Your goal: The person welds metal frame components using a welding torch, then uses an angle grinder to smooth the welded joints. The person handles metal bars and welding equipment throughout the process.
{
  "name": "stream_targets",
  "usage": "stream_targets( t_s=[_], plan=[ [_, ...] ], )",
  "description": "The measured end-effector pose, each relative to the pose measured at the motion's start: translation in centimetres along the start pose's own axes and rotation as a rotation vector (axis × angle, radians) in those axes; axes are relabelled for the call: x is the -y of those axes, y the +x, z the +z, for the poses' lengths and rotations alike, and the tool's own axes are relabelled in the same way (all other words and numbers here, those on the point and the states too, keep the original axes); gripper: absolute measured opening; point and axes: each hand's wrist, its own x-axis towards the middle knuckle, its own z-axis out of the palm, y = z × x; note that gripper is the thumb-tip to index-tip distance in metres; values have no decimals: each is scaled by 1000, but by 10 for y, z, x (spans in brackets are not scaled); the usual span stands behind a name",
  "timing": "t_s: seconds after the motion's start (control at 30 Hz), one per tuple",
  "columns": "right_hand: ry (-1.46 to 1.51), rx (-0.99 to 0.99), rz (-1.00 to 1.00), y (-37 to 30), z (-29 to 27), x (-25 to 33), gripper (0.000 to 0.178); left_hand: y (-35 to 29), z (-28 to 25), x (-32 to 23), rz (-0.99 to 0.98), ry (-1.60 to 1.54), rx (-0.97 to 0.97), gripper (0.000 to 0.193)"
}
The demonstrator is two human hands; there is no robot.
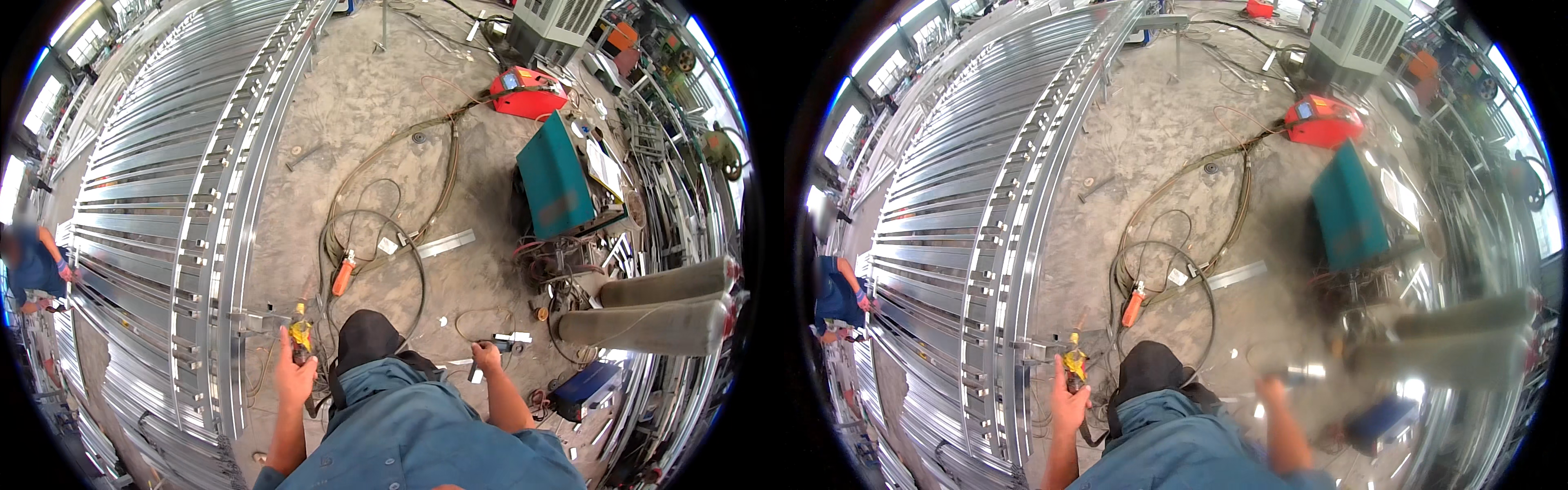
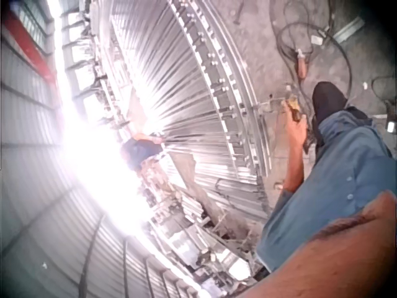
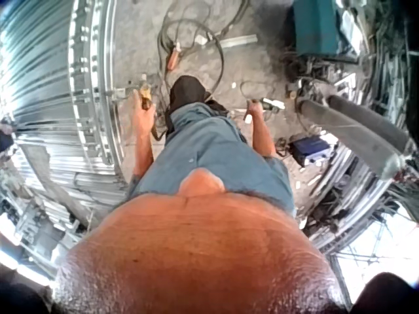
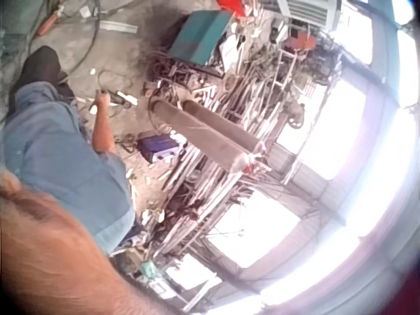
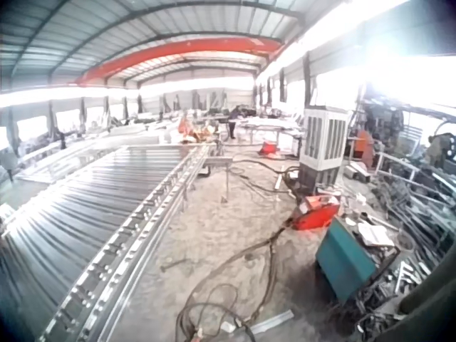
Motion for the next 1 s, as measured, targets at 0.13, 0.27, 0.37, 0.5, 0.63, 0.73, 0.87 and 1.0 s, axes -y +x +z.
stream_targets(
  t_s=[0.13,0.27,0.37,0.5,0.63,0.73,0.87,1.0],
  plan=[
    [11,99,-8,28,8,39,41,39,47,17,-244,-77,124,105],
    [111,187,1,51,17,68,43,81,88,23,-289,149,277,97],
    [-31,240,-14,71,1,98,44,121,106,27,-322,233,303,91],
    [-188,264,-61,95,-50,203,45,173,114,-11,-423,83,294,81],
    [-18,175,-21,121,-78,274,46,229,120,-51,-386,17,303,71],
    [36,181,-19,144,-82,302,47,253,124,-37,-466,-122,311,62],
    [-72,202,-71,161,-88,336,48,273,127,-68,-490,-142,311,46],
    [-33,84,-104,195,-101,354,44,292,141,-53,-469,-230,254,41]
  ],
)
